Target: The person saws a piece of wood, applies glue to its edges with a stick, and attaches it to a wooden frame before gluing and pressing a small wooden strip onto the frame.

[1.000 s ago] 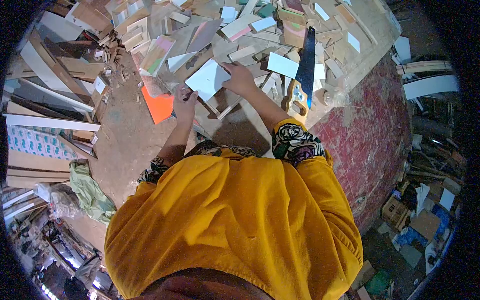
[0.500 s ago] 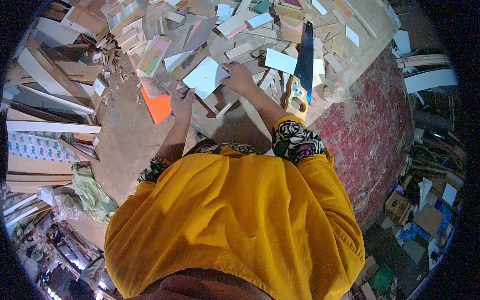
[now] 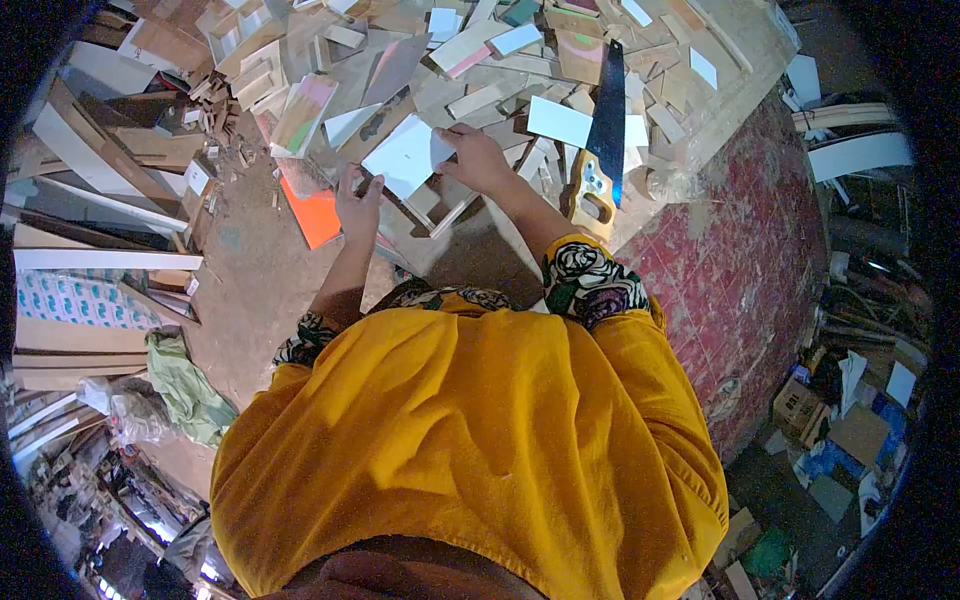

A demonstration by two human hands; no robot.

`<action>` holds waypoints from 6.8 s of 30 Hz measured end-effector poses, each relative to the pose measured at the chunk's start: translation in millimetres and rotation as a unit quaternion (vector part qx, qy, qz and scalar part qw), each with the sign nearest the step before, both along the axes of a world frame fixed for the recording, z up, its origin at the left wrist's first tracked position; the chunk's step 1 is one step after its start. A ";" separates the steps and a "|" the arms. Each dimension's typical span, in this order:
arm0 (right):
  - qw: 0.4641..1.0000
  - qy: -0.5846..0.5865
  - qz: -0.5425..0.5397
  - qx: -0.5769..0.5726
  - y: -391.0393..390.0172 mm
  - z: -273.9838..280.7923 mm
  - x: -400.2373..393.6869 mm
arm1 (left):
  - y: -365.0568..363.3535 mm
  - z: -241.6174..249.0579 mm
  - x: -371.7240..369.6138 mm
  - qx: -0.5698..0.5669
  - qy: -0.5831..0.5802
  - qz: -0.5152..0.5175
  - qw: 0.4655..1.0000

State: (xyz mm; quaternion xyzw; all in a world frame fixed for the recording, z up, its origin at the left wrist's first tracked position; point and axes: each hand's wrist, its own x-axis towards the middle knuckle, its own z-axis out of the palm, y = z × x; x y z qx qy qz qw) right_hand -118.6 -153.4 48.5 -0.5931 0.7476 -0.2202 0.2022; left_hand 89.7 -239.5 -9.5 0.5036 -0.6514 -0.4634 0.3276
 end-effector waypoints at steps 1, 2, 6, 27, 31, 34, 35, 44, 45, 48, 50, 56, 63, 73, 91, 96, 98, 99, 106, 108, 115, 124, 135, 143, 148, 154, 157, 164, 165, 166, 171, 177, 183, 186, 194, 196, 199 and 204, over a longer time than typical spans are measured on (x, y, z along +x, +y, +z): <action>1.000 0.002 0.001 -0.005 -0.2 0.6 0.5 | -0.3 -0.4 0.0 -0.005 0.008 -0.004 1.000; 1.000 0.002 -0.001 -0.005 0.0 1.4 1.0 | -0.7 -0.6 0.0 -0.009 0.015 -0.007 1.000; 1.000 -0.007 -0.010 0.009 0.1 3.4 2.7 | -3.0 -6.4 0.7 0.002 0.000 -0.008 1.000; 0.979 -0.192 -0.064 -0.005 -74.8 -22.0 -23.4 | -18.1 6.7 2.8 -0.024 0.037 -0.065 0.997; 0.977 -0.202 -0.056 -0.032 -72.6 -35.2 -24.5 | -15.7 19.4 0.9 0.052 0.033 -0.073 0.995; 0.980 -0.180 -0.065 -0.051 -67.1 -33.1 -20.9 | -14.7 17.4 3.1 0.059 0.040 -0.080 0.994; 0.983 -0.159 -0.067 -0.064 -66.3 -30.0 -19.9 | -15.4 16.4 3.3 0.056 0.019 -0.087 0.995; 0.978 -0.180 -0.099 0.045 -41.6 -15.2 -20.8 | -12.0 23.4 2.6 0.026 0.067 -0.081 0.994; 0.978 -0.179 -0.098 0.046 -39.5 -22.1 -21.8 | -10.4 24.4 1.2 0.026 0.068 -0.080 0.994; 0.960 -0.246 -0.118 0.069 -38.1 -30.6 -24.5 | -7.7 26.3 -0.9 0.041 0.096 -0.076 0.992; 0.967 -0.208 -0.114 0.091 -36.1 -20.7 -23.0 | -9.0 27.1 -1.6 0.028 0.096 -0.090 0.991; 0.976 -0.150 -0.145 0.053 -29.6 -12.1 -14.5 | -9.0 36.8 -2.9 0.041 0.049 -0.087 0.994; 0.913 -0.339 -0.212 0.086 -23.3 -29.0 -24.6 | -11.0 36.2 -0.8 0.075 0.041 -0.116 0.990; 0.979 -0.092 -0.179 0.032 -10.9 -13.7 -17.7 | -9.2 34.2 -2.2 0.069 0.062 -0.098 0.991; 0.929 -0.010 -0.368 -0.039 213.2 2.9 53.2 | -9.5 32.5 48.6 0.211 0.205 -0.035 0.955; 0.824 0.004 -0.553 -0.121 267.6 -49.4 64.6 | -18.2 25.1 57.6 0.146 0.152 -0.089 0.973; 0.721 -0.260 -0.634 -0.097 271.6 -53.2 71.2 | -23.5 25.0 54.9 0.094 0.128 -0.117 0.980; 0.565 -0.504 -0.650 -0.067 268.7 -44.2 77.1 | -26.0 24.4 53.5 0.093 0.127 -0.127 0.979; 0.591 -0.467 -0.634 -0.178 270.6 -74.4 98.1 | -44.2 10.9 42.8 0.052 0.117 -0.225 0.966; 0.628 -0.404 -0.647 -0.156 271.4 -73.2 104.3 | -49.1 9.1 44.8 0.040 0.096 -0.250 0.963; 0.607 -0.353 -0.695 -0.155 275.9 -73.9 110.4 | -49.2 8.1 47.9 0.025 0.104 -0.276 0.955; 0.751 -0.129 -0.621 -0.183 247.2 -33.1 119.6 | -53.6 3.7 51.4 -0.026 0.084 -0.294 0.952; 0.889 -0.039 -0.455 -0.047 159.3 -1.8 55.8 | -55.4 -1.5 50.3 0.028 0.086 -0.282 0.955; 0.893 0.150 -0.423 -0.036 106.8 6.8 -50.3 | -56.4 1.1 56.0 0.073 0.103 -0.285 0.950; 0.921 0.254 -0.290 0.050 68.8 25.0 -84.3 | -38.3 28.2 76.1 0.085 0.107 -0.234 0.963; 0.934 0.228 -0.192 0.195 45.9 28.0 -91.5 | -21.2 39.5 103.3 0.083 0.081 -0.223 0.968; 0.939 0.325 -0.087 0.066 49.1 22.9 -91.1 | -7.7 43.5 110.2 0.113 0.064 -0.211 0.969; 0.921 0.077 -0.348 -0.156 52.9 67.1 -79.6 | 9.5 52.6 84.2 0.070 0.013 -0.271 0.960; 0.883 -0.059 -0.444 -0.142 53.1 64.7 -86.5 | 11.0 56.5 78.9 0.064 -0.009 -0.295 0.953; 0.839 -0.216 -0.453 -0.210 56.2 36.1 -102.3 | 14.2 60.7 73.0 0.067 -0.013 -0.296 0.953; 0.646 -0.566 -0.449 -0.245 65.0 30.7 -88.7 | 23.9 99.3 42.4 0.011 0.048 -0.335 0.941; 0.673 -0.567 -0.428 -0.206 53.1 51.5 -35.3 | 12.6 89.1 25.1 0.002 0.085 -0.338 0.937; 0.725 -0.529 -0.418 -0.139 42.1 33.7 -17.4 | -1.1 82.4 21.6 0.072 0.087 -0.307 0.945; 0.710 -0.547 -0.430 -0.112 30.9 10.8 -7.6 | -1.9 79.6 25.1 0.067 0.076 -0.306 0.947; 0.814 -0.429 -0.390 0.036 25.9 -5.3 -5.9 | -0.3 73.0 30.3 -0.058 -0.004 -0.313 0.948; 0.850 -0.371 -0.370 0.048 28.1 -10.1 -6.9 | -0.7 69.2 28.4 -0.148 -0.033 -0.323 0.934; 0.889 -0.293 -0.346 0.059 31.4 -16.8 -9.6 | -0.7 67.1 23.4 -0.302 -0.057 -0.344 0.887; 0.922 -0.211 -0.315 0.079 37.7 -13.4 -11.0 | 7.1 66.4 16.6 -0.343 -0.131 -0.395 0.842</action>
